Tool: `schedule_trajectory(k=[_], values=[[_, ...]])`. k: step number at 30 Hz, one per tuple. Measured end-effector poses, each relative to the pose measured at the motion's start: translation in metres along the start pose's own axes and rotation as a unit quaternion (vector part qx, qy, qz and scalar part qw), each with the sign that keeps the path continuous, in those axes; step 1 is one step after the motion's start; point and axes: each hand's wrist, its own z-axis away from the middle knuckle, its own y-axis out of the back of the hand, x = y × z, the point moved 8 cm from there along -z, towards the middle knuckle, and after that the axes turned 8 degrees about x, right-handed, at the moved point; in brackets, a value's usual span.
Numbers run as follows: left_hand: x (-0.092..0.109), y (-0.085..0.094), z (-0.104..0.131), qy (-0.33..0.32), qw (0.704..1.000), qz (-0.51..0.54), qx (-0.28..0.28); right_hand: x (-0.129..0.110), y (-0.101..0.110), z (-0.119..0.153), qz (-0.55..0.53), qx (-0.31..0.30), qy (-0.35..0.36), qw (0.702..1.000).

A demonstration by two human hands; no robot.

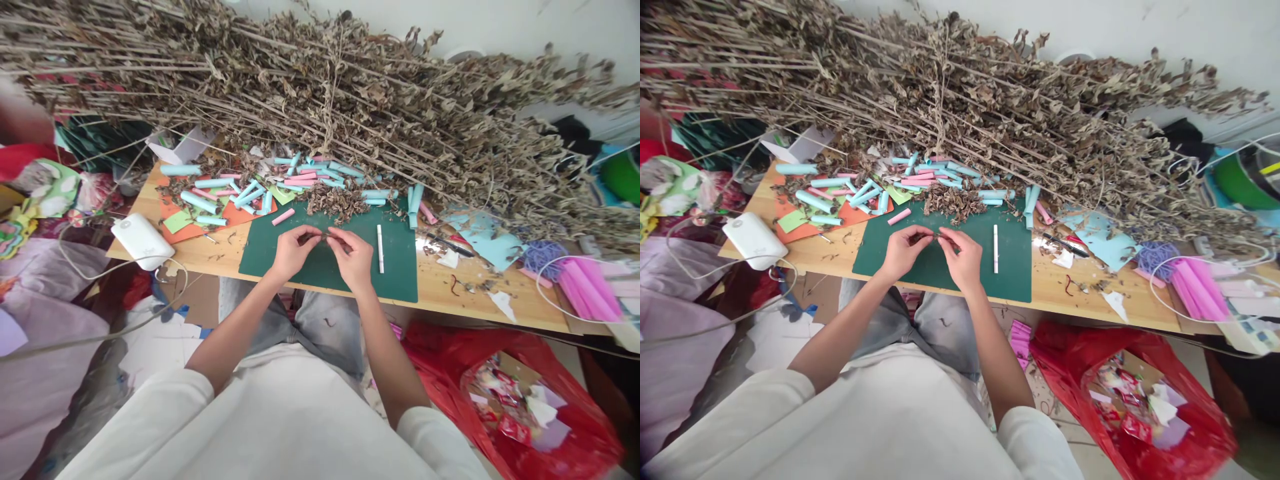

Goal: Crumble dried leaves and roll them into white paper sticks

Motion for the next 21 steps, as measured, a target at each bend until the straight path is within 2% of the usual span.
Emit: schedule_trajectory(k=[3, 7, 10, 14, 17, 21], values=[[0.003, -0.001, 0.002, -0.011, 1.000, 0.005, -0.014, -0.002, -0.003, 0.000, 0.029, -0.013, 0.012, 0.999], [0.006, -0.003, 0.005, -0.032, 0.999, -0.001, -0.032, 0.003, -0.005, 0.002, -0.004, 0.015, -0.012, 1.000], [0.004, -0.002, 0.005, -0.043, 0.998, -0.025, -0.027, 0.007, -0.006, 0.003, -0.033, 0.032, -0.021, 0.999], [0.003, 0.000, 0.004, -0.048, 0.997, -0.051, -0.014, 0.011, -0.009, 0.004, -0.060, 0.020, -0.033, 0.997], [0.011, 0.000, 0.004, -0.079, 0.994, -0.079, -0.014, 0.011, -0.007, 0.005, -0.030, 0.021, -0.032, 0.999], [0.024, -0.002, 0.005, -0.141, 0.981, -0.130, -0.025, 0.002, -0.006, 0.004, 0.065, 0.009, 0.027, 0.997]])
